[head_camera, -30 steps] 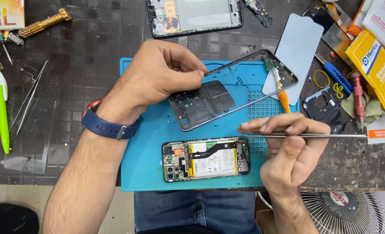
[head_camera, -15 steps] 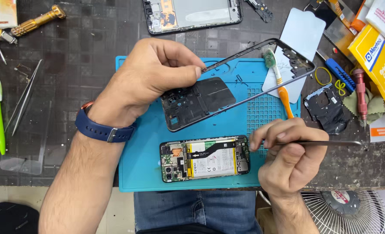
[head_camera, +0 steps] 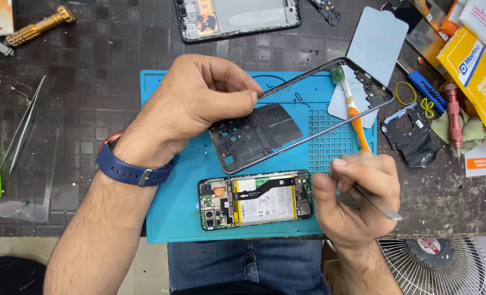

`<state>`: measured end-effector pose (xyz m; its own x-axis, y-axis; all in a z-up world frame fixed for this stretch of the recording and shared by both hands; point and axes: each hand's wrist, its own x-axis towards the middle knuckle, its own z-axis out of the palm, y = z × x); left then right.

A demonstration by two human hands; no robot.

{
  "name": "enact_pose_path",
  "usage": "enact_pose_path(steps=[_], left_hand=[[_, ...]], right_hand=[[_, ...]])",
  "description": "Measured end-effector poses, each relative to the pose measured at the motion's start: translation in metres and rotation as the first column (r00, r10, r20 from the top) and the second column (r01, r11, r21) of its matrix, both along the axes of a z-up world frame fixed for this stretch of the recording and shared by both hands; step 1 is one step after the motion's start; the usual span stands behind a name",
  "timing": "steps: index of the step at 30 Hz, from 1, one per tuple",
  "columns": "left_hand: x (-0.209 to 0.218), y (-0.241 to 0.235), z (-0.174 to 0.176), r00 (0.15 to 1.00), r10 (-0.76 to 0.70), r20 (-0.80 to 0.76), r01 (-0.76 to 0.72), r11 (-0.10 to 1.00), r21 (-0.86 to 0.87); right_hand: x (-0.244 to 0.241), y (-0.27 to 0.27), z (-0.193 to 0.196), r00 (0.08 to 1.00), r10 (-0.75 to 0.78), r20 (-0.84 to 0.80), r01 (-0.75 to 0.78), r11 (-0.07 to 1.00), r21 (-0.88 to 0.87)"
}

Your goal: The person uses tweezers and a metal pick to remove small components and adhesive residue from a disassembled smartphone frame. They repeatedly lift and place tiny parts on a blue mat while handling the phone chassis and internal components.

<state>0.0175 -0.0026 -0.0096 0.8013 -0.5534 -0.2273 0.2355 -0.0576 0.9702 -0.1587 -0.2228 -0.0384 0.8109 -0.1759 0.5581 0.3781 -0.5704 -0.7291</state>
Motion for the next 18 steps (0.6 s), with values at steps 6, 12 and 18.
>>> enact_pose_path(steps=[6,12,18], left_hand=[[-0.003,-0.005,0.003,1.0,0.01,0.012,-0.011,0.997,0.074],[-0.005,-0.009,0.005,0.997,0.03,0.068,-0.037,0.993,0.113],[-0.006,-0.011,0.003,0.99,0.029,0.137,-0.052,0.985,0.166]], right_hand=[[0.004,-0.001,0.012,0.999,-0.031,0.033,0.037,0.976,-0.214],[0.01,0.004,0.022,1.0,-0.003,-0.018,0.002,0.997,-0.079],[0.021,0.008,0.029,0.993,0.044,-0.11,-0.07,0.965,-0.251]])
